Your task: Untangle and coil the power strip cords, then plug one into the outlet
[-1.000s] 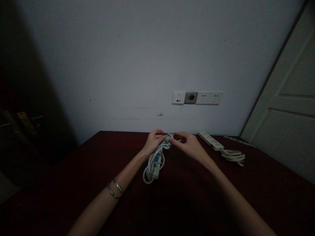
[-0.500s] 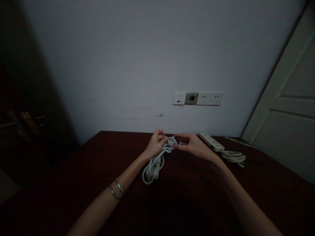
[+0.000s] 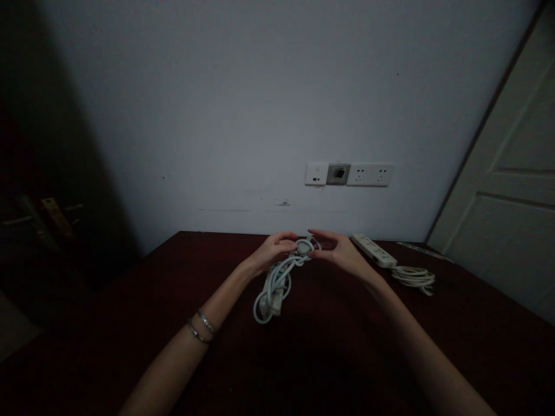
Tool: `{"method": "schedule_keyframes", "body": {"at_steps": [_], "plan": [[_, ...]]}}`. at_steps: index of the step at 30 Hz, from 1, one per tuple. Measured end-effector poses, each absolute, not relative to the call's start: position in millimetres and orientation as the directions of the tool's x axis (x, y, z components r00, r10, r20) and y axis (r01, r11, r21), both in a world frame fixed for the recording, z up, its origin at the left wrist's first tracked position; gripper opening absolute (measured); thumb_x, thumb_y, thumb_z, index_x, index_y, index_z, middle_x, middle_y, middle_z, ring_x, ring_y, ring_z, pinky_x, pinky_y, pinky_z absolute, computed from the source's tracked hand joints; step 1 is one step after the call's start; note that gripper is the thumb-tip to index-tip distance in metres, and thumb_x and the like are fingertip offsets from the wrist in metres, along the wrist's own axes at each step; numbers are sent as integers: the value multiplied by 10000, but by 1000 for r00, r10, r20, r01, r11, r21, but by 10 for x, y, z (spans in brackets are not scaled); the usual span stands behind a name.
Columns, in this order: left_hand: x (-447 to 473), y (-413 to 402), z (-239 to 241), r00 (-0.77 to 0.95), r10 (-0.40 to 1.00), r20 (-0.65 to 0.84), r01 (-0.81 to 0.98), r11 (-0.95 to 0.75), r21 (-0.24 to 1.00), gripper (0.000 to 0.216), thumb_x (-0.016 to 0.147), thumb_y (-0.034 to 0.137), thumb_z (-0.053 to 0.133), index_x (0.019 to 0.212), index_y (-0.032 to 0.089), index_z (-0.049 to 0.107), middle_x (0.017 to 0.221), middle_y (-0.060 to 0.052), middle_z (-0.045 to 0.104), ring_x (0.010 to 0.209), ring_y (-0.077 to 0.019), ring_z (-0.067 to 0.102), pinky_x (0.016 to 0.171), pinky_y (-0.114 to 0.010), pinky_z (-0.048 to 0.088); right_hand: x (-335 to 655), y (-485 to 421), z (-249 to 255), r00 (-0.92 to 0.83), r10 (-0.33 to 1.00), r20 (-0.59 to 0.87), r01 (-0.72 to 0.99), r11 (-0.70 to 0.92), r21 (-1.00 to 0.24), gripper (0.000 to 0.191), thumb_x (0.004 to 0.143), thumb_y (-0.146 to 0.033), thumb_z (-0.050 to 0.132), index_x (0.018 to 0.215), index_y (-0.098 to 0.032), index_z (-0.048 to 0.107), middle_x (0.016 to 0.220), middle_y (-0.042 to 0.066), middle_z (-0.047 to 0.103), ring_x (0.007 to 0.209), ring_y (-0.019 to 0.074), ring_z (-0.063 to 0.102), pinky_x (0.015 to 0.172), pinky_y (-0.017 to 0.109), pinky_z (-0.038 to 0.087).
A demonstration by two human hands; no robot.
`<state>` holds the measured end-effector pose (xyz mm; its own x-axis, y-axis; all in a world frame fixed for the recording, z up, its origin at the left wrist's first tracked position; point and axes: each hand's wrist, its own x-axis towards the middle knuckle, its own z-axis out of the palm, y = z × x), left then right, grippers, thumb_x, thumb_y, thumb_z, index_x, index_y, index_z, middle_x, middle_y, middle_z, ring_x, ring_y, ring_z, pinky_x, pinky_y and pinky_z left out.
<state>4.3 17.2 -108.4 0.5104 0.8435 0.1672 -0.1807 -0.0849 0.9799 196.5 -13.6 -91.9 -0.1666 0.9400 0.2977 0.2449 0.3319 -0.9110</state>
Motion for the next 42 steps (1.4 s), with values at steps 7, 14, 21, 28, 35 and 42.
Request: {"method": "schedule_keyframes", "body": {"at_steps": [7,14,21,28,35,42], "plan": [[46,98,-1072,686,727,27,-64,23,998,306,693,299,654,900,78,609,791,-124,669,554,-140,621,523,-235,469,1934,-111,-984,-145,877,459,237,481,-844,514,586,-196,688,1090,-202,588,1015,54,513,867,163,561,773,309,479],[67,91,-1057,565,824,-51,-17,73,997,183,673,230,634,773,76,633,632,-55,647,403,-67,518,396,-173,407,1877,-103,-1066,-139,816,561,321,573,-754,399,622,-198,641,1004,-213,528,1047,52,428,914,165,529,808,315,466],[76,102,-1068,472,881,-38,-30,59,998,130,667,192,607,732,81,623,521,-14,588,392,-70,509,389,-169,403,2004,-188,-919,-278,831,481,410,556,-723,319,690,-321,634,968,-203,529,924,35,564,853,181,548,789,334,447],[21,98,-1020,550,834,42,-60,-11,998,320,604,211,697,869,119,543,615,-49,637,427,-103,549,429,-223,456,2157,-193,-800,-328,836,440,346,540,-767,259,785,-410,546,880,-177,610,809,37,642,763,178,590,746,328,448],[-17,69,-995,643,763,73,-72,-35,997,325,637,239,687,833,144,445,715,-94,663,438,-117,574,417,-216,443,2154,-120,-861,-241,859,453,317,510,-799,254,766,-399,569,839,-160,613,680,29,638,649,164,593,653,304,450],[-24,130,-1043,625,776,84,-80,-44,996,323,663,237,671,856,150,427,734,-84,656,489,-152,609,439,-239,457,2152,-10,-920,38,918,396,-23,397,-918,298,649,-365,694,836,-180,554,577,-10,615,586,159,618,604,286,476]]}}
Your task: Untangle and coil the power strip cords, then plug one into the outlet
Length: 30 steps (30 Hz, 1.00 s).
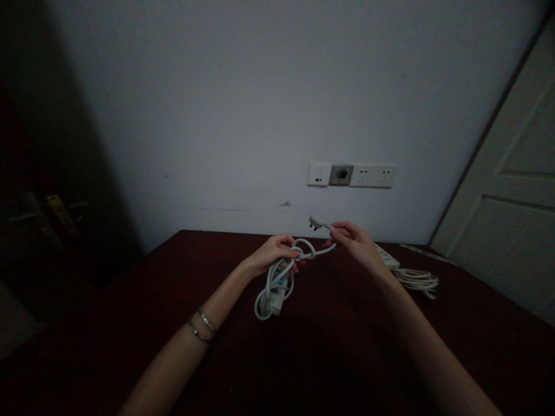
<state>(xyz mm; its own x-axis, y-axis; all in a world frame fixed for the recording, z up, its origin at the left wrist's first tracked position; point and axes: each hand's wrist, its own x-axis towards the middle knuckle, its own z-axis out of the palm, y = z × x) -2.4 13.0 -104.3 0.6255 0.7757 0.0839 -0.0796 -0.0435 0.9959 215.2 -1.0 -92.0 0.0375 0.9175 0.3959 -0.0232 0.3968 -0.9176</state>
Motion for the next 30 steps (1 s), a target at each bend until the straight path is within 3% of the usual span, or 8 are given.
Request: {"method": "schedule_keyframes", "body": {"at_steps": [4,8,14,17,20,26,30], "plan": [[-2,108,-1047,641,763,86,-40,-78,996,360,705,282,653,977,124,479,778,-93,660,461,-111,575,441,-226,440,2054,-44,-913,125,966,228,-416,260,-871,212,611,-250,727,755,-195,582,670,-2,625,694,159,640,694,302,528],[25,76,-1050,658,749,81,-18,-92,996,360,779,344,580,1035,95,541,786,-103,662,507,-87,571,442,-183,399,2037,-62,-898,76,989,124,-592,145,-793,103,635,-170,693,661,-203,600,755,19,652,849,157,626,782,273,515],[63,56,-1073,627,775,75,-45,-60,997,301,812,407,517,901,120,534,692,-79,652,449,-117,576,396,-195,401,2139,-57,-888,5,998,67,-480,61,-875,116,663,-224,681,777,-212,662,870,28,677,691,131,594,625,256,498],[67,73,-1066,580,807,108,-101,-60,993,279,767,384,580,833,113,560,696,-75,650,543,-150,623,462,-223,455,2160,-69,-877,-43,992,117,-442,86,-893,127,665,-221,678,790,-198,670,906,45,675,673,126,590,619,249,498],[55,98,-1044,484,860,161,-118,-118,986,263,714,347,641,750,87,619,672,-63,649,546,-114,597,520,-214,463,2130,-99,-850,-39,991,128,-452,97,-887,139,660,-201,674,798,-198,682,956,47,668,724,133,602,622,230,508],[12,104,-1001,383,896,223,-69,-213,975,303,680,373,660,737,76,676,649,-76,662,524,-115,575,535,-230,451,2019,-183,-774,25,992,127,-484,123,-866,141,607,-156,716,737,-192,677,872,34,675,739,122,614,603,185,510],[-15,89,-970,384,883,268,78,-321,944,288,703,365,634,752,88,695,664,-79,671,549,-125,579,548,-236,444,1968,-232,-750,17,987,157,-431,149,-890,218,584,-172,749,783,-172,658,798,28,671,690,105,622,587,168,495]]}}
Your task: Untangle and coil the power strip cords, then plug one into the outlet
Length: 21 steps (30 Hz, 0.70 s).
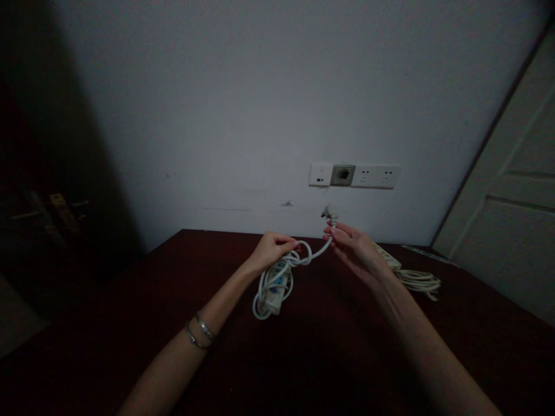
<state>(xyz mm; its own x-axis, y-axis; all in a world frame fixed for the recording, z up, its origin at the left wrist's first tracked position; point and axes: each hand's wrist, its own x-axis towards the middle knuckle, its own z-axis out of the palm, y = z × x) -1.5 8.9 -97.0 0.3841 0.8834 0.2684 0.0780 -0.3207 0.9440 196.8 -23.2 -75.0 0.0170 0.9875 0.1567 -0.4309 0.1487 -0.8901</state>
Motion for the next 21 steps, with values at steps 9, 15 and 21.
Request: {"method": "schedule_keyframes", "body": {"at_steps": [9,15,21], "plan": [[62,-40,-886,320,854,411,286,-501,817,205,746,291,587,745,112,686,724,-67,685,659,-147,604,611,-237,442,1850,-257,-776,99,943,318,-389,331,-860,310,549,-219,787,803,-169,617,732,25,670,640,114,620,510,179,458],[119,-44,-923,319,883,344,-23,-356,934,211,790,313,538,739,113,580,666,-51,641,551,-122,595,563,-248,469,2002,-249,-737,50,968,245,-534,233,-813,170,596,-145,744,717,-178,629,770,9,648,773,109,621,700,178,514],[129,-48,-905,279,919,280,-97,-263,960,203,794,317,538,764,116,541,637,-28,616,498,-140,606,490,-253,480,1968,-274,-750,-27,973,228,-480,188,-857,130,648,-175,718,746,-203,638,846,13,661,884,131,613,843,224,489]]}}
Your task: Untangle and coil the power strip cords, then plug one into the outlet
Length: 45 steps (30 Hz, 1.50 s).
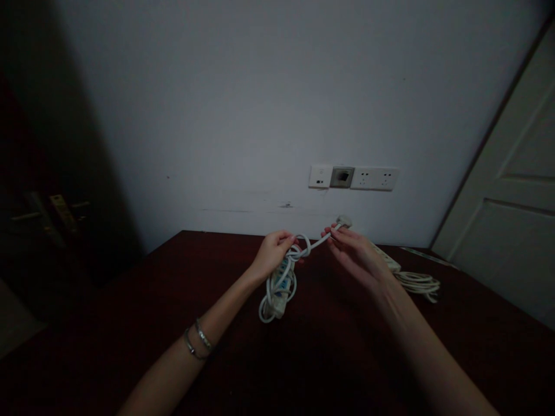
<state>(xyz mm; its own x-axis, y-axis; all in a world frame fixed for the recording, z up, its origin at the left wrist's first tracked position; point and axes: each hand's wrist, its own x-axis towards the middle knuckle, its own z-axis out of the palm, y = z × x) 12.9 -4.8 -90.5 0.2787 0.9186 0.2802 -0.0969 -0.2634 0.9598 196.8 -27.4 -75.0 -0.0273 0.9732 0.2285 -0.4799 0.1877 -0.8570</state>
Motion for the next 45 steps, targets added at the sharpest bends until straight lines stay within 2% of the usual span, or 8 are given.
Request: {"method": "schedule_keyframes", "body": {"at_steps": [5,13,23,28,33,36,39,45], "plan": [[138,-32,-931,205,932,300,-81,-289,954,192,800,318,520,763,131,548,619,-17,622,500,-142,603,491,-250,479,1848,-311,-750,-10,965,260,-435,230,-871,252,620,-230,749,780,-199,557,852,23,671,877,171,639,870,312,489],[140,-18,-972,130,901,413,26,-419,907,192,789,307,534,758,126,584,679,-60,666,621,-155,629,594,-250,480,1799,-310,-760,35,941,336,-347,326,-879,421,573,-274,784,854,-199,480,764,23,686,771,177,662,737,294,520],[130,-58,-951,132,868,479,163,-496,853,168,799,283,533,758,131,591,748,-72,673,711,-161,633,668,-253,473,1790,-311,-763,-17,912,410,-105,407,-908,372,561,-281,769,821,-187,519,751,47,702,682,182,660,673,308,518],[33,-98,-875,304,782,545,387,-624,679,210,865,283,432,775,155,571,719,-43,645,667,-137,593,632,-221,418,1772,-313,-773,-5,928,372,-164,367,-916,402,522,-293,789,800,-187,519,719,35,697,665,182,658,656,314,531],[-132,-144,-738,620,660,423,464,-744,481,240,872,312,424,784,166,593,611,4,575,523,-96,481,527,-197,328,1756,-372,-739,-82,947,309,-233,283,-930,390,537,-296,787,784,-186,507,710,22,688,647,168,657,664,311,538],[-141,-153,-712,704,610,365,371,-753,543,279,863,312,431,713,153,604,581,15,547,507,-78,452,500,-182,315,1729,-443,-695,-123,951,284,-255,246,-935,382,557,-287,778,821,-185,521,721,23,683,641,159,651,664,305,538],[-116,-122,-757,720,615,322,255,-666,702,300,838,340,462,694,133,624,577,5,552,506,-74,458,496,-177,338,1704,-501,-651,-110,952,285,-251,251,-935,336,554,-274,777,783,-175,553,746,31,667,662,149,635,665,290,535],[-102,-57,-873,580,739,343,101,-483,870,298,788,382,537,859,126,673,634,-24,609,528,-86,505,503,-188,384,1755,-474,-637,-49,955,291,-262,269,-927,274,536,-239,787,729,-174,603,720,7,617,659,125,596,663,272,524]]}}
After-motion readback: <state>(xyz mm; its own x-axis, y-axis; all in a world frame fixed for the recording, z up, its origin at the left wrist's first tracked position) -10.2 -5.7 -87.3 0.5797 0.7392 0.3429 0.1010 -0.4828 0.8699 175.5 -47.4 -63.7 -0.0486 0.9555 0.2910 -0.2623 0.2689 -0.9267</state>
